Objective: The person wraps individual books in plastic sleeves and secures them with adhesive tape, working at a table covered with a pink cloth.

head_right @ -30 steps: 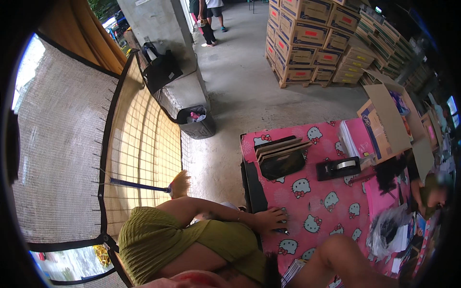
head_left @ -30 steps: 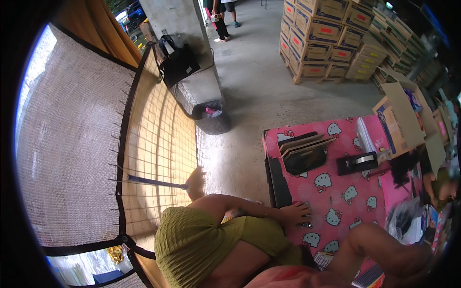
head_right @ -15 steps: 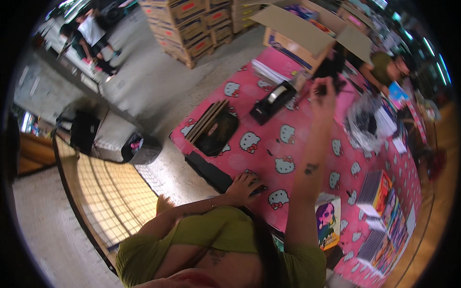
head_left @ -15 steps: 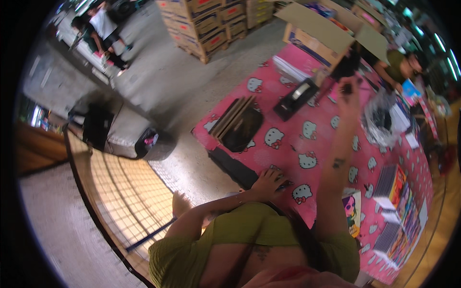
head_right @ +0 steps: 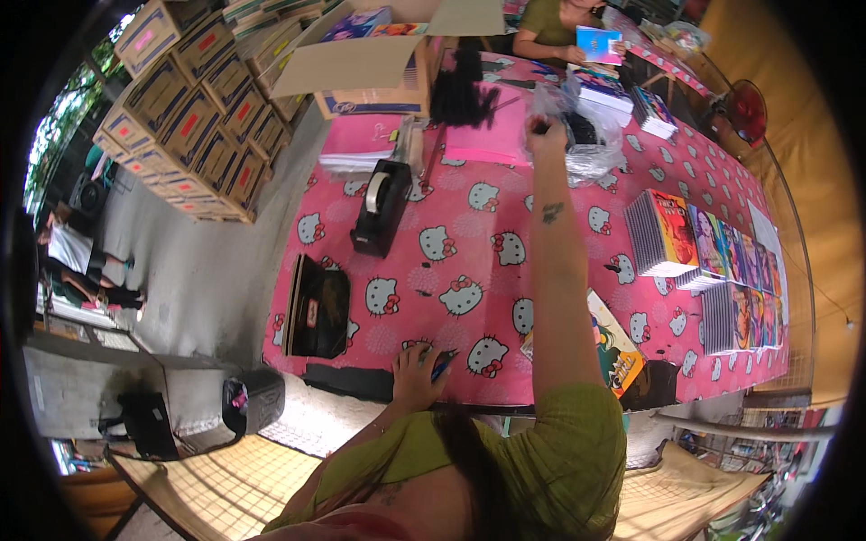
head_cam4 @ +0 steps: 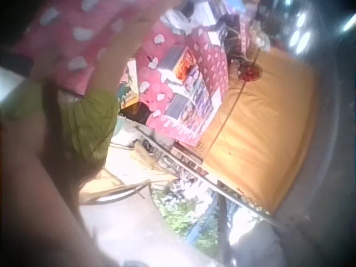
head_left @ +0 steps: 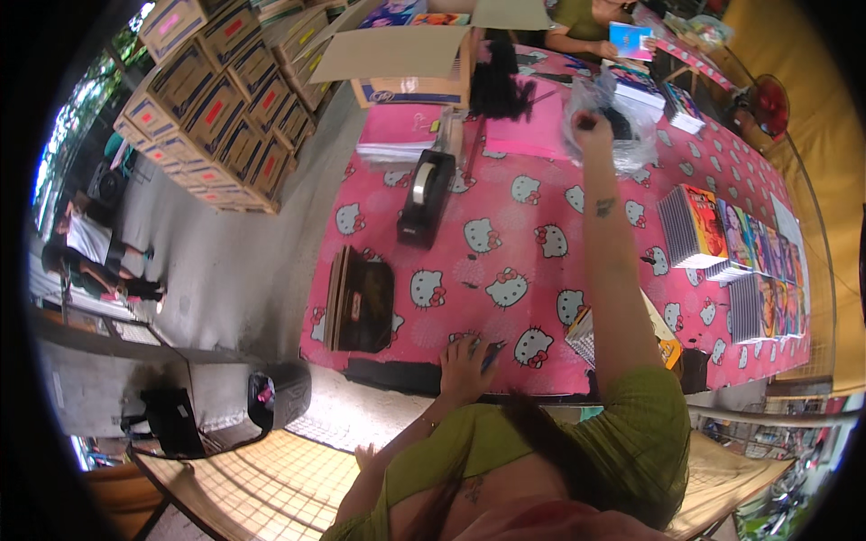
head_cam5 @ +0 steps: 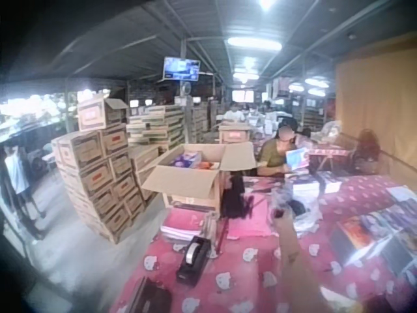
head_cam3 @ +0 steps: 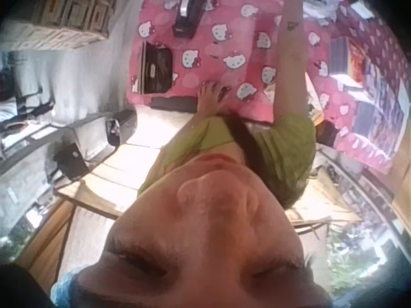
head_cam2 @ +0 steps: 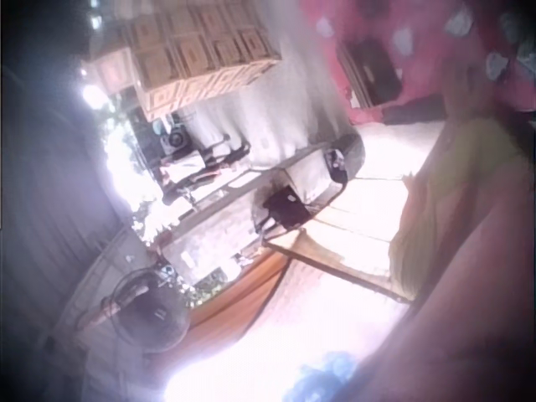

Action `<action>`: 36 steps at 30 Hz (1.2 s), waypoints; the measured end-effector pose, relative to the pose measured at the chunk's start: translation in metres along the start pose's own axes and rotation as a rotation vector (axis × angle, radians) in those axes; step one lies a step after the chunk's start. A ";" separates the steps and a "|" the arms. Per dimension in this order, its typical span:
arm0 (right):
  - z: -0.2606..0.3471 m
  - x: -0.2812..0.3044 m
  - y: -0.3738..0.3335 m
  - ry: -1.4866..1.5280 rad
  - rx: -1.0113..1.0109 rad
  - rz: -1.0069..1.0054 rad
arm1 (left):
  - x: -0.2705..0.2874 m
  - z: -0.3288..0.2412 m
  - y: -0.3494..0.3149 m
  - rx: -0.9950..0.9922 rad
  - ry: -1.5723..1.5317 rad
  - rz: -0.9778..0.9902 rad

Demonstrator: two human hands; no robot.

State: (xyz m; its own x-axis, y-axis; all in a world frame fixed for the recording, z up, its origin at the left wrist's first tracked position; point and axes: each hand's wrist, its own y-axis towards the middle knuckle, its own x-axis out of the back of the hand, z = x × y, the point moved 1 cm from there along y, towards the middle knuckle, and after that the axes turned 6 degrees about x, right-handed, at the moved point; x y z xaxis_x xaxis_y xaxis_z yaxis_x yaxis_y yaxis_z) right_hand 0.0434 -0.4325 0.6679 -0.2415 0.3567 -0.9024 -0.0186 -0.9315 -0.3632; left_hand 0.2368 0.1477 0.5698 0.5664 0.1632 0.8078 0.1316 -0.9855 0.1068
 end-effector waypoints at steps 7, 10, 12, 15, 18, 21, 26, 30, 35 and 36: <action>0.075 -0.026 -0.002 -0.309 0.283 -0.114 | -0.004 0.001 0.001 0.006 0.062 -0.016; 0.090 -0.007 0.003 -0.279 0.261 -0.238 | -0.004 0.000 0.001 0.018 0.104 0.000; 0.094 -0.004 0.007 -0.255 0.249 -0.206 | -0.004 0.000 0.000 0.021 0.119 -0.003; 0.092 0.007 0.010 -0.253 0.256 -0.120 | -0.004 0.000 -0.001 0.019 0.121 -0.011; 0.099 0.029 0.008 -0.283 0.416 -0.205 | -0.007 0.002 -0.003 0.013 0.125 0.002; 0.126 0.040 -0.010 -0.445 0.483 -0.198 | -0.010 0.003 -0.001 -0.016 0.117 -0.016; 0.133 0.043 -0.076 -0.972 0.362 0.015 | -0.008 -0.001 -0.001 -0.025 0.149 -0.046; 0.157 0.067 -0.153 -1.395 0.306 0.206 | -0.011 0.002 0.000 -0.066 0.097 -0.041; 0.163 0.088 -0.264 -1.763 0.342 0.518 | -0.015 0.009 -0.005 -0.207 0.178 -0.081; 0.164 0.092 -0.283 -1.811 0.343 0.587 | -0.019 0.014 -0.004 -0.218 0.197 -0.081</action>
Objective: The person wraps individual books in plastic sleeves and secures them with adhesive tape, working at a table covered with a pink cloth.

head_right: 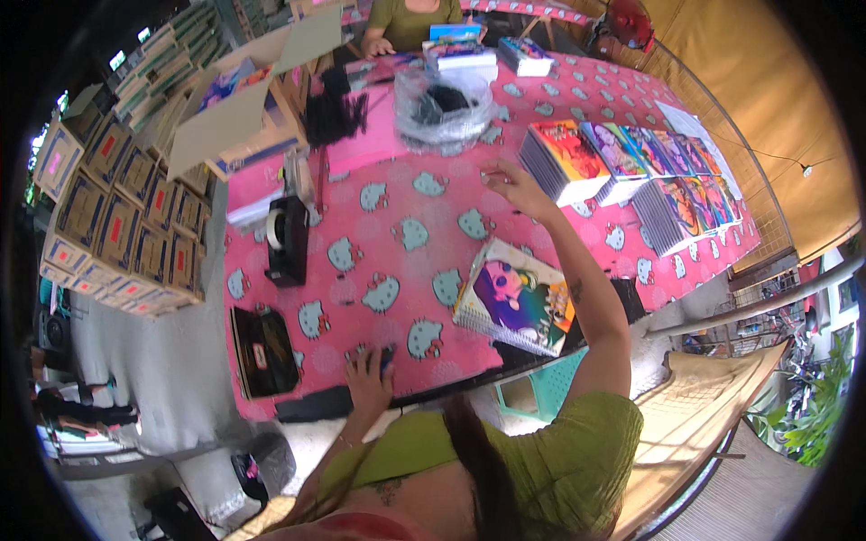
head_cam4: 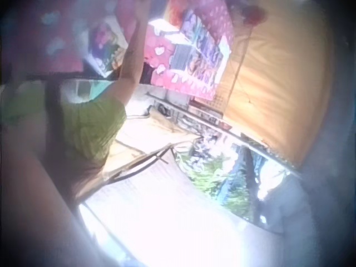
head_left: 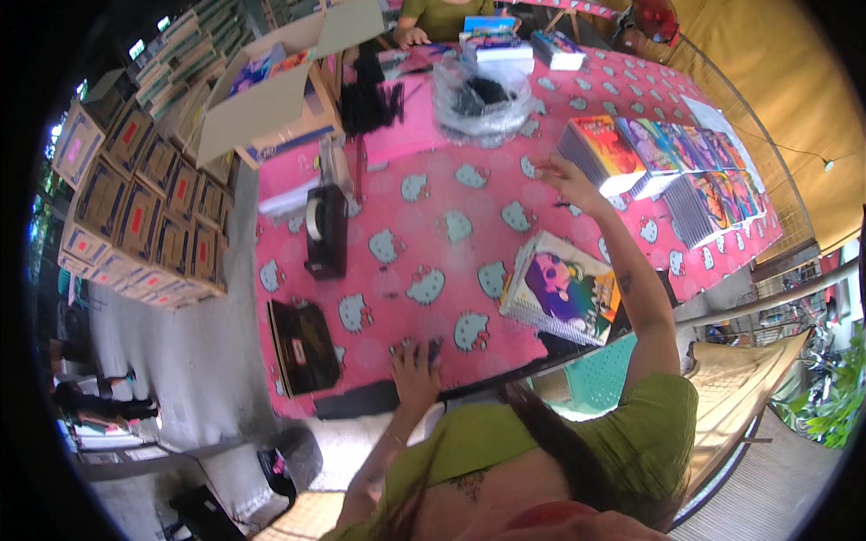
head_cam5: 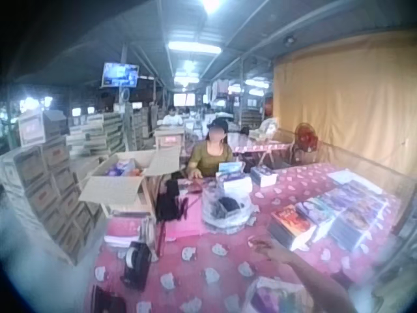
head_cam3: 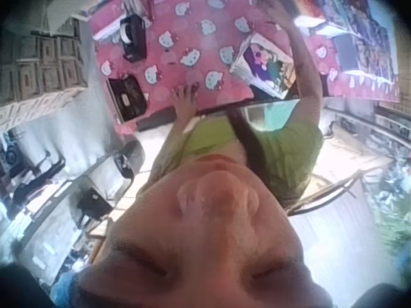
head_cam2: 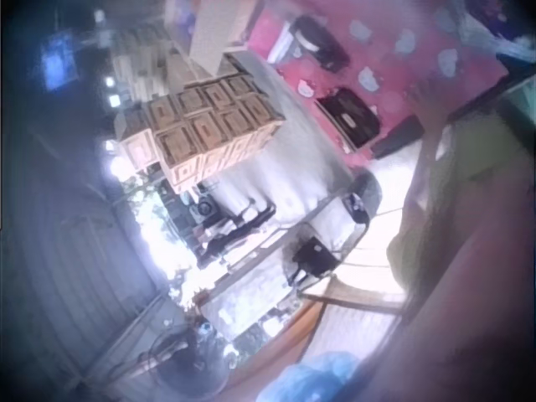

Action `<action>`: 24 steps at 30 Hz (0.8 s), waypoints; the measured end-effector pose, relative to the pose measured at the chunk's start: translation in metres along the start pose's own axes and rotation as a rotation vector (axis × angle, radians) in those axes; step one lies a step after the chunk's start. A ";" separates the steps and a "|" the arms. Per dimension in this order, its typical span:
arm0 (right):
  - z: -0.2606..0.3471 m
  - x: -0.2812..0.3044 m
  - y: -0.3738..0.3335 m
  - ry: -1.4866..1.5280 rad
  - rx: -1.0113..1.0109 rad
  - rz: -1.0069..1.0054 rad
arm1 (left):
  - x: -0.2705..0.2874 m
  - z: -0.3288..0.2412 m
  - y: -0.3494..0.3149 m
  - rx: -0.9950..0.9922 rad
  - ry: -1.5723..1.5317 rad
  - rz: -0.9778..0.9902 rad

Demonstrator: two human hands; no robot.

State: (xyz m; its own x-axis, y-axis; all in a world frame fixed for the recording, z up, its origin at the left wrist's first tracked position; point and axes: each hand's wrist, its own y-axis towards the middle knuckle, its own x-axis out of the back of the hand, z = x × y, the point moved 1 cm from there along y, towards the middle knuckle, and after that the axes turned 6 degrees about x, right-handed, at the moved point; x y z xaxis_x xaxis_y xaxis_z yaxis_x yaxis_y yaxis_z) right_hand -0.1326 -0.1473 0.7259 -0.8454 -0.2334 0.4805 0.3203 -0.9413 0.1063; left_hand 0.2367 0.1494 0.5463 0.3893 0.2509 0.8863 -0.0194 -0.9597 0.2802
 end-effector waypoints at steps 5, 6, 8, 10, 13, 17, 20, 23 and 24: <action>0.045 -0.040 -0.074 -0.398 0.254 0.328 | 0.036 -0.028 0.045 0.372 -0.687 0.096; 0.042 -0.049 -0.082 -0.480 0.335 0.388 | 0.042 -0.040 0.051 0.551 -0.876 0.290; 0.046 -0.064 -0.101 -0.607 0.428 0.465 | 0.018 -0.066 0.050 0.642 -1.346 0.339; 0.044 -0.073 -0.117 -0.682 0.506 0.502 | 0.026 -0.099 0.055 0.635 -1.395 0.479; 0.037 -0.089 -0.129 -0.639 0.576 0.514 | 0.026 -0.126 0.054 0.650 -1.438 0.517; 0.020 -0.098 -0.132 -0.621 0.609 0.508 | 0.025 -0.140 0.053 0.662 -1.482 0.503; 0.018 -0.101 -0.133 -0.631 0.692 0.431 | 0.016 -0.142 0.051 0.687 -1.534 0.492; 0.019 -0.101 -0.133 -0.630 0.698 0.439 | 0.015 -0.146 0.048 0.703 -1.561 0.461; 0.020 -0.101 -0.134 -0.634 0.692 0.441 | 0.016 -0.148 0.048 0.709 -1.529 0.443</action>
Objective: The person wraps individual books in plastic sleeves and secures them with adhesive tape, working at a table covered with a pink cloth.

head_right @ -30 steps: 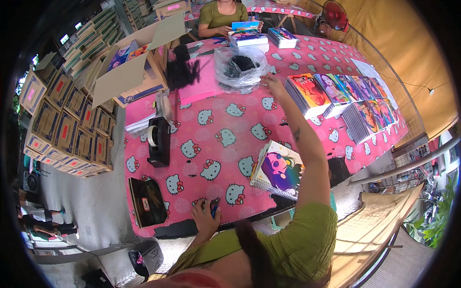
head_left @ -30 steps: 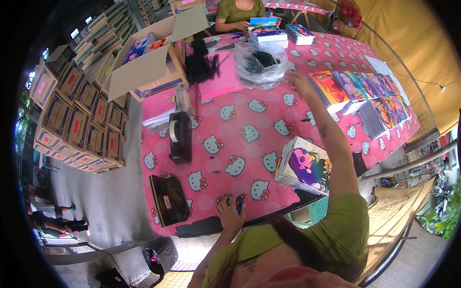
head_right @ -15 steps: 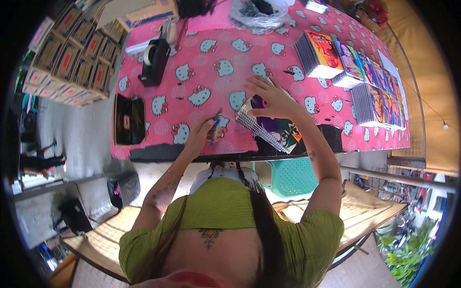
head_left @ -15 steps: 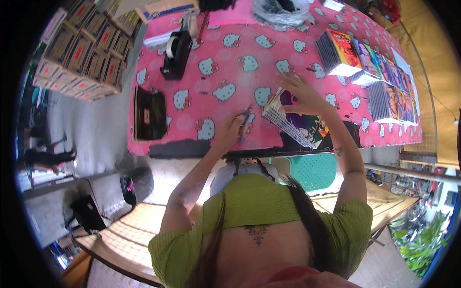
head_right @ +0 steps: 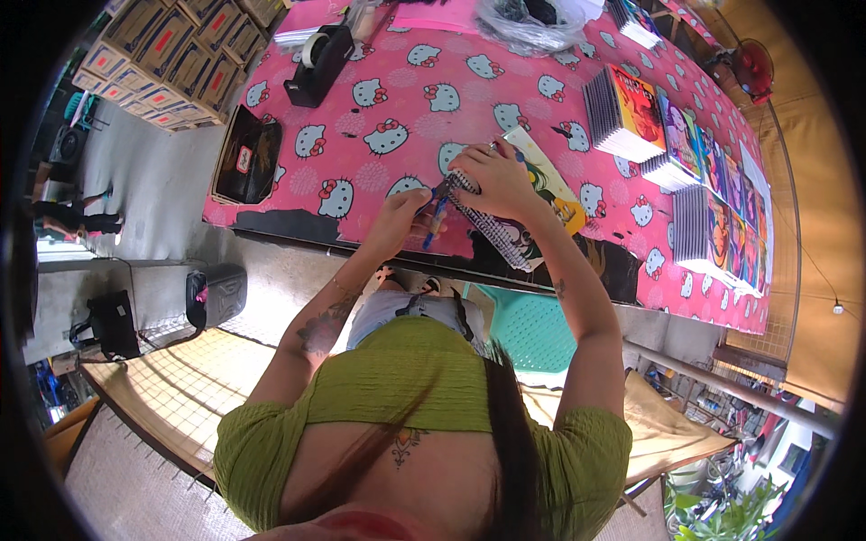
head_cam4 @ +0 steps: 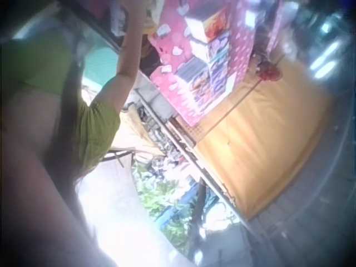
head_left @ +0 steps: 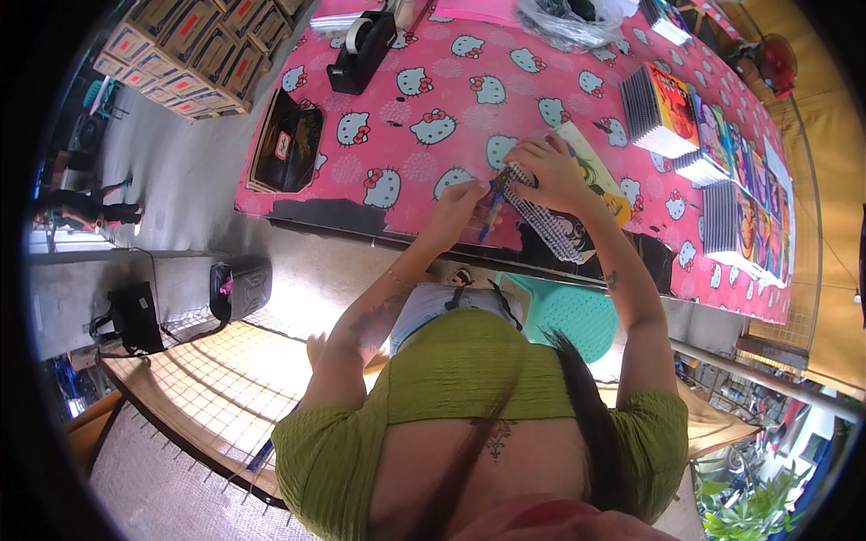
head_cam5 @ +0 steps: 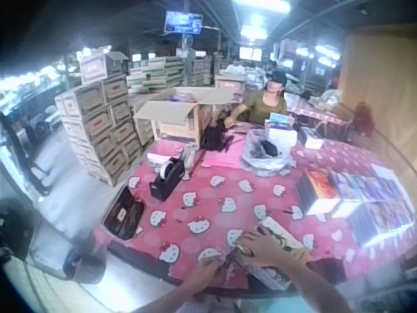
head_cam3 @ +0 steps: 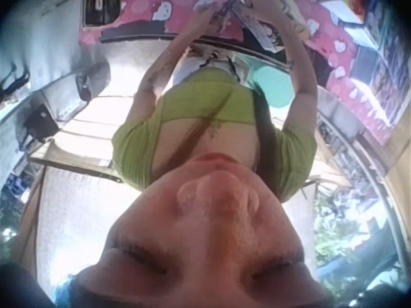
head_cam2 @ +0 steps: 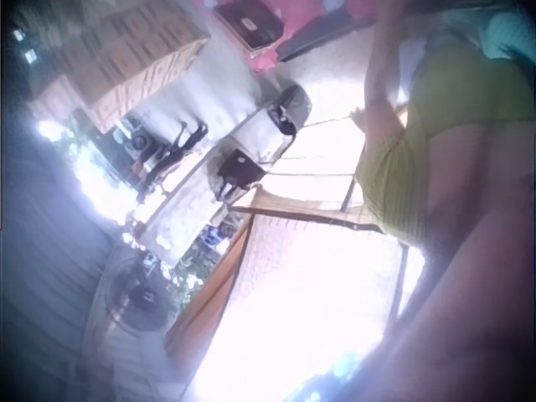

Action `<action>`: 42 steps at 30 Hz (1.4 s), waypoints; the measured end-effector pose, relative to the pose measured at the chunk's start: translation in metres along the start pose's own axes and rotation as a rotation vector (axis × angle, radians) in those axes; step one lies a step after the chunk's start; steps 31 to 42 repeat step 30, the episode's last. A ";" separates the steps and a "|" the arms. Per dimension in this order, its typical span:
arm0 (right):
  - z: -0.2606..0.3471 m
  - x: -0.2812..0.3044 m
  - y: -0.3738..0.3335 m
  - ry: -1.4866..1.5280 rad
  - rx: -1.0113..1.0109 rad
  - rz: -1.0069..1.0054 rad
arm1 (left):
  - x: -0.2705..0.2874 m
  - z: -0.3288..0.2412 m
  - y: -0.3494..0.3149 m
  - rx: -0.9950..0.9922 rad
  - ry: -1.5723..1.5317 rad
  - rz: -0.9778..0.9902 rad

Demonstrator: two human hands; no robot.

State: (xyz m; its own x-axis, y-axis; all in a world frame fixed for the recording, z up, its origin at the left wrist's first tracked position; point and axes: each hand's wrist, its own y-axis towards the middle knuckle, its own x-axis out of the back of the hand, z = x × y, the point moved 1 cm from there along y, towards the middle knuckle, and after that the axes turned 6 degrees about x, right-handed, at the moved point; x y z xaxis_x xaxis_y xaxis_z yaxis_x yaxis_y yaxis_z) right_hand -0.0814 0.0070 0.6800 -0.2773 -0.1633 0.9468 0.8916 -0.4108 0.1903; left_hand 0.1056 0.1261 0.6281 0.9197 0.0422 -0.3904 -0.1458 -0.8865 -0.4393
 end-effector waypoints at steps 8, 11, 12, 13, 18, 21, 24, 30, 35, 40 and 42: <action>0.002 -0.002 0.000 -0.024 -0.029 0.014 | -0.007 0.004 -0.005 -0.511 0.835 -0.315; 0.001 -0.004 -0.001 -0.028 -0.044 0.023 | -0.004 0.004 -0.012 0.024 0.042 -0.120; 0.000 -0.004 -0.002 -0.029 -0.041 0.012 | -0.006 0.004 -0.011 0.018 0.021 -0.109; -0.001 -0.005 -0.003 -0.029 -0.037 0.003 | -0.007 0.005 -0.012 0.012 -0.002 -0.100; -0.004 -0.007 -0.004 -0.023 -0.019 -0.005 | -0.007 0.008 -0.005 -0.192 0.400 -0.247; -0.003 -0.011 0.000 -0.024 -0.014 -0.002 | -0.020 0.011 -0.014 -0.649 1.103 -0.545; -0.004 -0.017 0.006 -0.060 0.038 -0.010 | -0.008 0.023 -0.009 -0.484 0.937 -0.483; 0.003 0.000 0.008 -0.038 -0.082 0.141 | 0.010 0.015 -0.006 -0.228 0.472 -0.300; 0.003 0.000 0.008 -0.038 -0.082 0.141 | 0.010 0.015 -0.006 -0.228 0.472 -0.300; 0.003 0.000 0.008 -0.038 -0.082 0.141 | 0.010 0.015 -0.006 -0.228 0.472 -0.300; 0.003 0.000 0.008 -0.038 -0.082 0.141 | 0.010 0.015 -0.006 -0.228 0.472 -0.300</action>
